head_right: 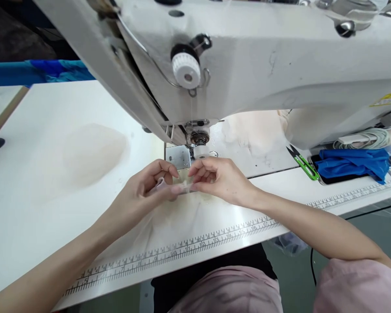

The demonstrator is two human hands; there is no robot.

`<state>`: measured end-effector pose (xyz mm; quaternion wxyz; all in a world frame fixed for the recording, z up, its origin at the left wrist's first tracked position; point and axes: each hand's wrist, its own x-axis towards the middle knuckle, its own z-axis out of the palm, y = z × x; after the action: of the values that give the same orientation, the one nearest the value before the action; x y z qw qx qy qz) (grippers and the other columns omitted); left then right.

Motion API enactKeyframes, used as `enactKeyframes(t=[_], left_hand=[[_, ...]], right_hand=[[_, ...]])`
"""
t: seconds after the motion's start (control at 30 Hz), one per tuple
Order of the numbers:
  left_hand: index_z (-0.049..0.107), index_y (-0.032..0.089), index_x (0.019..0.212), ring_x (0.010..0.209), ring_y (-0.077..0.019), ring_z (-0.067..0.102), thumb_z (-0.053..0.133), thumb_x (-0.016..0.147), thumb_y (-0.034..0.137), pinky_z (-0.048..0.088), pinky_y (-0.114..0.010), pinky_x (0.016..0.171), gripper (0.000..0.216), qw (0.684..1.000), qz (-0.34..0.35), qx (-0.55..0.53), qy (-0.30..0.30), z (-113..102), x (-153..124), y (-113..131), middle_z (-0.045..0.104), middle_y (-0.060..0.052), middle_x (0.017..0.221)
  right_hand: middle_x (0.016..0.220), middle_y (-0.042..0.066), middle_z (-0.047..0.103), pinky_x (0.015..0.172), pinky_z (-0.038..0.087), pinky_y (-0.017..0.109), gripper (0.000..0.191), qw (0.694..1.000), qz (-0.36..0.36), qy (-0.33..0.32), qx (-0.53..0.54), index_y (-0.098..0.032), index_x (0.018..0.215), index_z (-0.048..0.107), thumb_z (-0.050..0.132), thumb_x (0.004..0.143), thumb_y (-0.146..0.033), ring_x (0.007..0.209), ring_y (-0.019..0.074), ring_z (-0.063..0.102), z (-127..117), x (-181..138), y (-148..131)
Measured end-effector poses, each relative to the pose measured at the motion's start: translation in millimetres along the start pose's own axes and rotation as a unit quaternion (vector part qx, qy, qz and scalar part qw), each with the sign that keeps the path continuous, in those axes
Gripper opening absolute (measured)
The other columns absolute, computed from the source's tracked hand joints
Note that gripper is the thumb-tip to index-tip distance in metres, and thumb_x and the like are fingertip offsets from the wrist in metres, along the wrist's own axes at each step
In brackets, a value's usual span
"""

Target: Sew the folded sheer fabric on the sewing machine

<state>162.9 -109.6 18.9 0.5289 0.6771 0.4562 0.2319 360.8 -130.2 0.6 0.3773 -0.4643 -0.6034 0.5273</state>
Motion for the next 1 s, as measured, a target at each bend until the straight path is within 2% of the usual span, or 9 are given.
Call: enactKeyframes(t=[0.1, 0.23, 0.3, 0.43, 0.63, 1.0], left_hand=[[0.050, 0.021, 0.079, 0.053, -0.0077, 0.042, 0.067, 0.077, 0.032, 0.033, -0.020, 0.048, 0.021, 0.992, 0.061, 0.107, 0.018, 3.8, 0.1, -5.7, 0.052, 0.006, 0.065], [0.056, 0.021, 0.081, 0.046, -0.0067, 0.037, 0.062, 0.084, 0.027, 0.031, -0.020, 0.045, 0.009, 0.971, 0.140, 0.184, 0.052, 6.5, -1.9, -12.5, 0.050, 0.008, 0.056], [0.060, 0.022, 0.088, 0.046, -0.0068, 0.042, 0.060, 0.086, 0.022, 0.033, -0.020, 0.045, 0.002, 0.958, 0.182, 0.211, 0.065, 6.5, -3.4, -14.2, 0.055, 0.007, 0.059], [0.063, 0.021, 0.094, 0.054, -0.0070, 0.051, 0.057, 0.087, 0.016, 0.038, -0.020, 0.049, 0.010, 0.933, 0.248, 0.247, 0.079, 6.5, -4.9, -14.5, 0.067, 0.002, 0.077], [0.062, 0.021, 0.091, 0.060, -0.0088, 0.057, 0.055, 0.088, 0.015, 0.041, -0.020, 0.051, 0.010, 0.936, 0.245, 0.239, 0.083, 7.4, -3.6, -13.1, 0.067, 0.002, 0.072], [0.063, 0.021, 0.088, 0.055, -0.0089, 0.056, 0.054, 0.088, 0.016, 0.041, -0.020, 0.050, 0.010, 0.942, 0.231, 0.231, 0.082, 7.8, -3.5, -11.8, 0.068, 0.002, 0.072]], right_hand=[[0.081, -0.001, 0.067, 0.068, 0.054, 0.025, 0.013, 0.999, -0.012, 0.033, -0.013, -0.018, 0.084, 0.064, 0.071, 0.074, -0.017, 0.075, 0.0116, 0.065, 2.1, -2.4, 0.3], [0.081, 0.000, 0.067, 0.057, 0.057, 0.024, 0.014, 0.999, -0.011, 0.048, 0.015, -0.018, 0.087, 0.063, 0.071, 0.076, -0.023, 0.064, 0.0106, 0.066, 5.2, -6.3, 0.3], [0.082, -0.001, 0.066, 0.060, 0.059, 0.025, 0.012, 0.998, -0.029, 0.047, 0.004, -0.018, 0.088, 0.062, 0.068, 0.078, -0.020, 0.065, 0.0104, 0.066, 6.7, -7.0, 0.0], [0.082, -0.002, 0.066, 0.070, 0.059, 0.023, 0.011, 0.989, -0.107, 0.059, -0.085, -0.019, 0.087, 0.062, 0.063, 0.080, -0.011, 0.075, 0.0091, 0.065, 8.2, -6.7, -0.5], [0.083, -0.002, 0.065, 0.067, 0.057, 0.021, 0.014, 0.969, -0.177, 0.067, -0.158, -0.020, 0.086, 0.062, 0.057, 0.082, -0.007, 0.073, 0.0084, 0.063, 6.7, -8.6, -0.2], [0.083, -0.002, 0.065, 0.067, 0.057, 0.021, 0.016, 0.968, -0.187, 0.059, -0.156, -0.020, 0.087, 0.062, 0.056, 0.081, -0.005, 0.073, 0.0083, 0.063, 7.0, -7.7, 0.5]])
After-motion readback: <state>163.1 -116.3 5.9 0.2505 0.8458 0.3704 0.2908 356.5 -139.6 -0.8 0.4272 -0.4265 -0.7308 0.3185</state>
